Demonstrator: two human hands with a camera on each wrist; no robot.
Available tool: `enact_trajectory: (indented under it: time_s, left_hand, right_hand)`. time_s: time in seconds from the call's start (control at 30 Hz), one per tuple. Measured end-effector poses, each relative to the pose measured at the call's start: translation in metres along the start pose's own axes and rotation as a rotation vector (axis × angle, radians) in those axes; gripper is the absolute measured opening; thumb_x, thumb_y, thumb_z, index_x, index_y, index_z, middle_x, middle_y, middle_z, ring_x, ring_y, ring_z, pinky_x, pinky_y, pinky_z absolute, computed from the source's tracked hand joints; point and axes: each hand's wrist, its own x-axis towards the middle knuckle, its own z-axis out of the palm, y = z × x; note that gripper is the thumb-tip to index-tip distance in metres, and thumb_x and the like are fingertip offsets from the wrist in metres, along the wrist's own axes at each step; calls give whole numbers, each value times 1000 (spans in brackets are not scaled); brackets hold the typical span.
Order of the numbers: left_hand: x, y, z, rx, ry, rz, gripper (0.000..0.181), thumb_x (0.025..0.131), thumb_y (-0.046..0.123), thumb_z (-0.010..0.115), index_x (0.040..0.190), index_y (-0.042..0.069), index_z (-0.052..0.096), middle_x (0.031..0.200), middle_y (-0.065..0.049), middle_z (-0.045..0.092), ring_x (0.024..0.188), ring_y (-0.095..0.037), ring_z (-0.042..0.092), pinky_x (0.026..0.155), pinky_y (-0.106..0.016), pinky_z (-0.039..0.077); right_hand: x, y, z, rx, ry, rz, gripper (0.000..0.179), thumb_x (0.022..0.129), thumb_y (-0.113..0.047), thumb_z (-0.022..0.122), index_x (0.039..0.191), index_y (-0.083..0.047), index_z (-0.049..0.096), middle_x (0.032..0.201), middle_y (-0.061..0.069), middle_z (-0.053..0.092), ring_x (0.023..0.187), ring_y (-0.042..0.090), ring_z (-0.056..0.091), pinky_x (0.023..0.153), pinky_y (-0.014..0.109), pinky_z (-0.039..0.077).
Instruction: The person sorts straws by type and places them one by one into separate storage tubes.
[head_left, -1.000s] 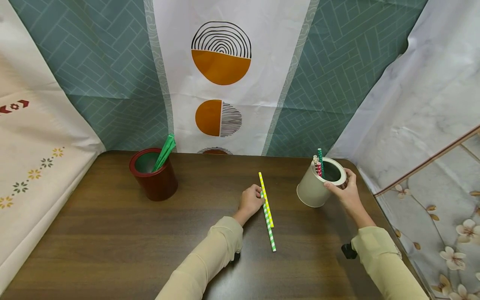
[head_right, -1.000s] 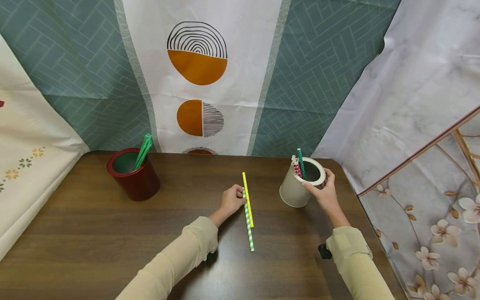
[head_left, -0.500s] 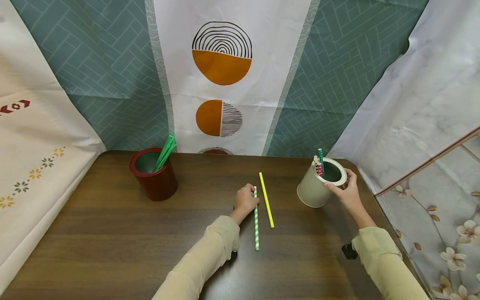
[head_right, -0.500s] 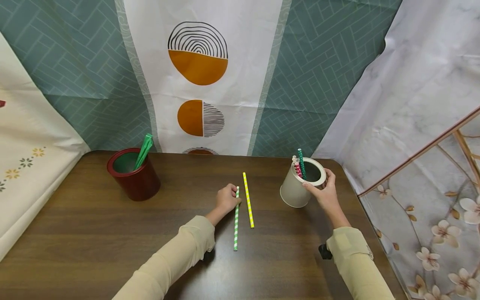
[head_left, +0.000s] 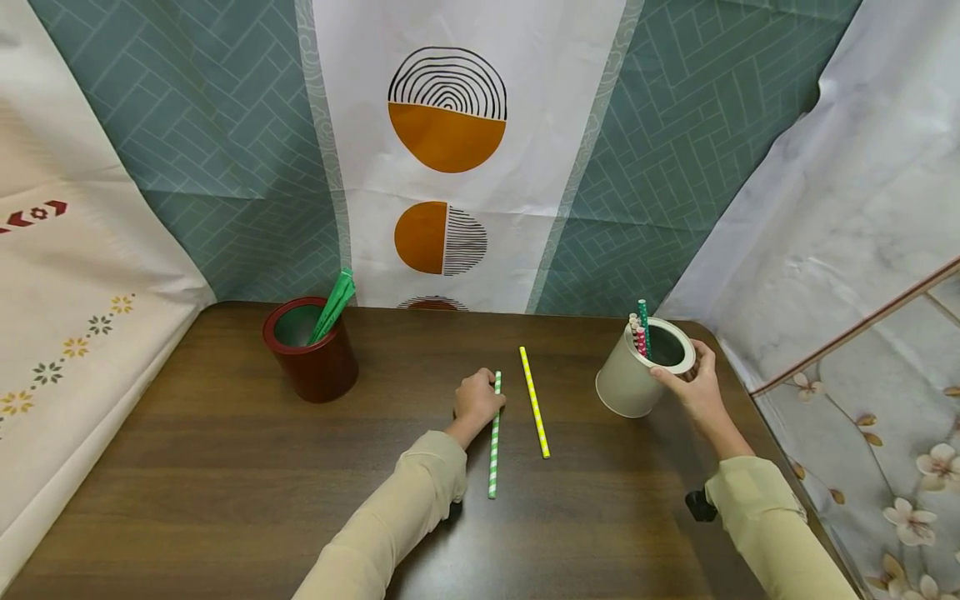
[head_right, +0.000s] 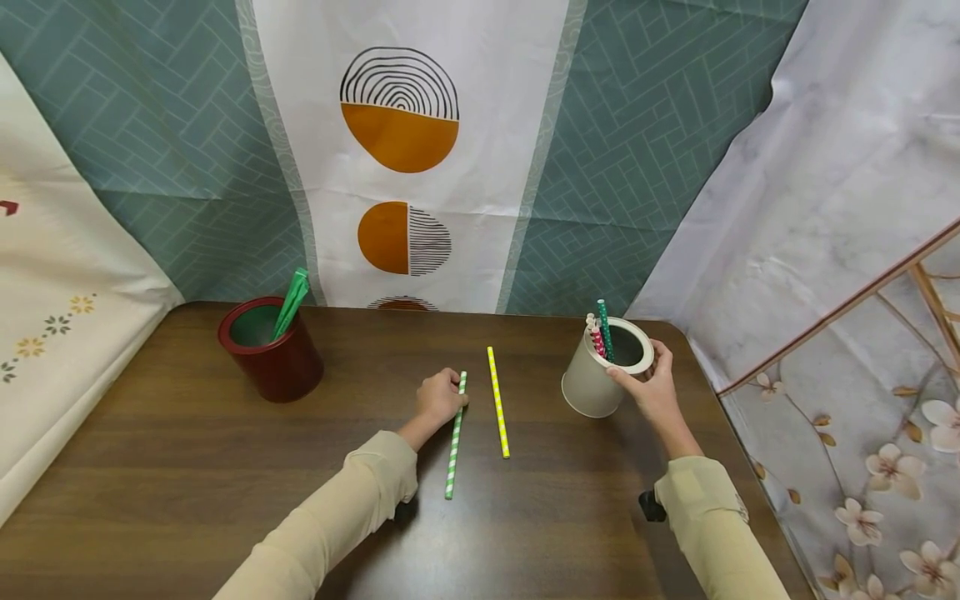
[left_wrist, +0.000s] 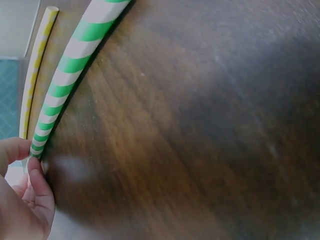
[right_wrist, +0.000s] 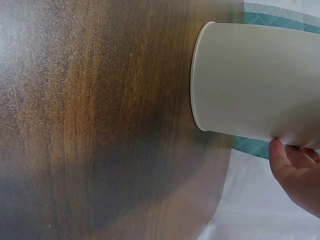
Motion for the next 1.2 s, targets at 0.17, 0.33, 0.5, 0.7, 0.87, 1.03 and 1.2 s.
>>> enact_trajectory:
  time_s: [0.17,0.33,0.5,0.7,0.87,1.03,1.2]
  left_hand:
    - [3,-2,0,-25,-20,-29,28,72,20,69,98,13,61,79,0,64,64,-21,58,51,-30,43]
    - [10,-3,-2,-92,-47,-76,26,72,23,67,96,13,63,84,-1,65,70,-22,59,55,-30,43]
    - [15,3,-12,-214,-86,-123,25,73,22,65,96,10,63,81,-3,67,66,-18,60,55,-27,41]
    - [21,13,-23,-357,-98,-143,22,74,15,63,94,6,61,70,-4,66,59,-17,64,50,-24,41]
    - [27,22,-29,-434,-103,-166,23,75,13,63,96,7,58,75,-5,66,61,-19,64,55,-28,49]
    - [32,37,-42,-538,-117,-182,27,77,11,61,103,7,54,83,-7,65,63,-22,64,67,-36,53]
    - [39,51,-57,-598,-86,-175,24,78,11,61,100,9,55,78,-6,64,61,-20,63,64,-33,52]
  right_hand:
    - [-1,0,0,-3,-5,-6,70,80,-5,62,130,-8,13,119,4,33,112,17,37,79,3,36]
    - [-1,-1,0,10,-9,-10,69,80,-4,62,130,-9,14,119,2,33,111,14,38,79,3,36]
    - [-2,0,0,1,-7,-15,69,80,-4,62,130,-9,14,119,3,33,109,12,39,78,3,37]
    - [-2,0,0,12,-12,-15,69,80,-5,62,129,-9,14,118,3,33,109,13,39,79,3,36]
    - [-2,1,0,22,-8,-14,69,80,-5,63,129,-10,15,117,2,33,110,15,38,79,3,36]
    - [-1,2,-1,21,-7,-11,69,80,-5,62,129,-11,15,116,1,33,110,14,38,79,2,36]
    - [-1,2,0,2,-12,-12,69,80,-6,62,130,-10,14,117,2,33,110,13,38,79,3,36]
